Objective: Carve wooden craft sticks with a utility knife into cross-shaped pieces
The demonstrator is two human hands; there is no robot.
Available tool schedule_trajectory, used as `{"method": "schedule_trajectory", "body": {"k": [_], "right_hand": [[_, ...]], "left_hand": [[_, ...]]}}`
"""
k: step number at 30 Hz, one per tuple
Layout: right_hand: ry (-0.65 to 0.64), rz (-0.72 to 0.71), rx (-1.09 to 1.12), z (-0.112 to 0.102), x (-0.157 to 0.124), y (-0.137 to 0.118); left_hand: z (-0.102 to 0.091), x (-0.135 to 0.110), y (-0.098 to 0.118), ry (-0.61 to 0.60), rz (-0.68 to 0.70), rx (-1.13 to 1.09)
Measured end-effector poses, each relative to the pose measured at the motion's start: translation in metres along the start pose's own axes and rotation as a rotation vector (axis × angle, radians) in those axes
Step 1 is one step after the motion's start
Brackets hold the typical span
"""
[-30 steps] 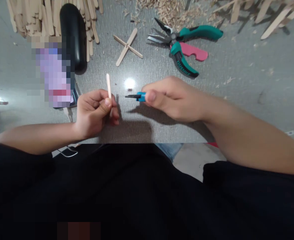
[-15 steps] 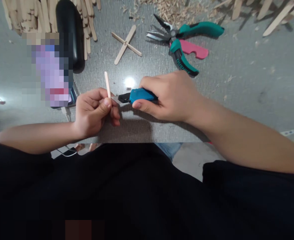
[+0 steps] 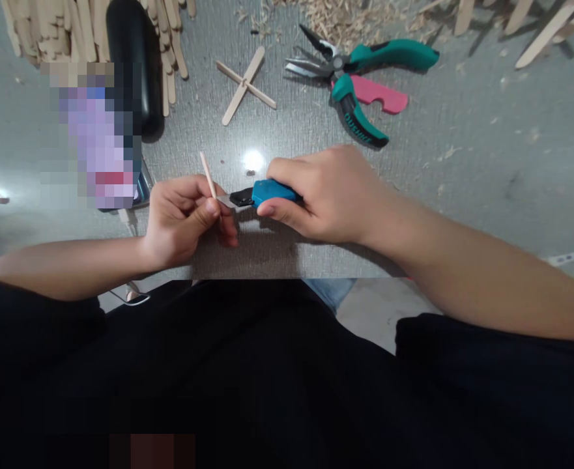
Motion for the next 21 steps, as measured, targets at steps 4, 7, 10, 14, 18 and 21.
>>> {"method": "schedule_trajectory", "body": {"k": [4, 7, 10, 14, 18, 21], "right_hand": [[-0.005, -0.041, 0.013, 0.002, 0.004, -0.007], [-0.003, -0.045, 0.017, 0.004, 0.006, -0.011], [0.017, -0.039, 0.033, 0.004, 0.005, -0.012], [0.012, -0.002, 0.034, 0.004, 0.005, -0.006], [0.007, -0.041, 0.08, 0.001, 0.008, -0.005], [-0.004, -0.029, 0.095, -0.001, 0.007, -0.004]], "left_hand": [[0.0, -0.003, -0.003, 0.01, -0.05, 0.073], [0.001, -0.004, -0.002, 0.003, -0.035, 0.058], [0.001, -0.002, -0.002, -0.005, -0.016, -0.009], [0.0, 0.0, -0.003, 0.002, -0.036, -0.04], [-0.001, 0.0, -0.004, 0.008, -0.054, -0.065], [-0.003, -0.001, -0.006, 0.02, -0.067, -0.062]]}}
Point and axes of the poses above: each hand's wrist, its own x-axis towards the middle knuckle, its own z-axis out of the palm, y = z × x, the point moved 7 cm from there along x, towards the middle knuckle, and after that the axes turned 14 degrees about -x, right-handed, at the moved point
